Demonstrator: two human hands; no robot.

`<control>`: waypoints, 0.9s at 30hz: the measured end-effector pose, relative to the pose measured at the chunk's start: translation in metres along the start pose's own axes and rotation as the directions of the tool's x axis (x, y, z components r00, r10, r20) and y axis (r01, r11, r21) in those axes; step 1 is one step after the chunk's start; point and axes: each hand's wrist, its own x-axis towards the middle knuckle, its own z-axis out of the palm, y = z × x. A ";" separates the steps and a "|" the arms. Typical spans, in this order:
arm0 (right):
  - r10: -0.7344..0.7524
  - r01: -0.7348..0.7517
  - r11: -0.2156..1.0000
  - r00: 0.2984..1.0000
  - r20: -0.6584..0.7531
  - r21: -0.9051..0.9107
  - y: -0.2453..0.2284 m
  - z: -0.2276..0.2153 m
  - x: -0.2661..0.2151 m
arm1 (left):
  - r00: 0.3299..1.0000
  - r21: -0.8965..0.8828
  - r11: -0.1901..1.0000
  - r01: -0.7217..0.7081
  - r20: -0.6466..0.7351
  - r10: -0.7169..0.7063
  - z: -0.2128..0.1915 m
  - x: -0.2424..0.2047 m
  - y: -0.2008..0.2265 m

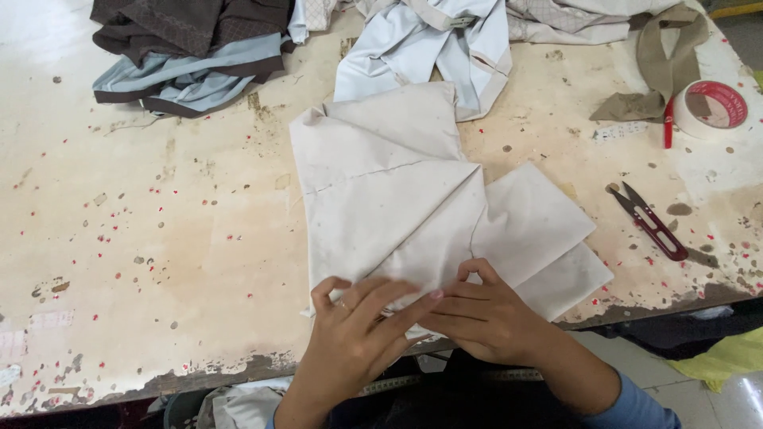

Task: The person picks up a light-colored garment, turns it over, and smooths the fabric by hand on a workspace.

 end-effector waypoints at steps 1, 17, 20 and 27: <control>0.000 0.000 1.000 1.000 0.000 0.003 0.000 -0.002 0.001 | 1.000 0.000 1.000 0.002 0.002 -0.002 0.001 0.002 -0.001; 0.550 -0.502 0.757 0.835 -0.006 -0.418 0.045 -0.057 -0.071 | 0.947 -0.303 0.932 0.200 -0.185 -0.263 0.000 -0.036 -0.040; 0.462 -0.464 0.853 0.884 -0.069 -0.239 0.019 -0.048 -0.060 | 0.940 -0.309 0.923 0.229 -0.175 -0.292 0.001 -0.042 -0.035; 0.324 -0.306 0.930 0.944 0.060 -0.204 -0.006 -0.009 -0.024 | 0.946 -0.312 0.926 0.214 -0.172 -0.277 0.001 -0.040 -0.032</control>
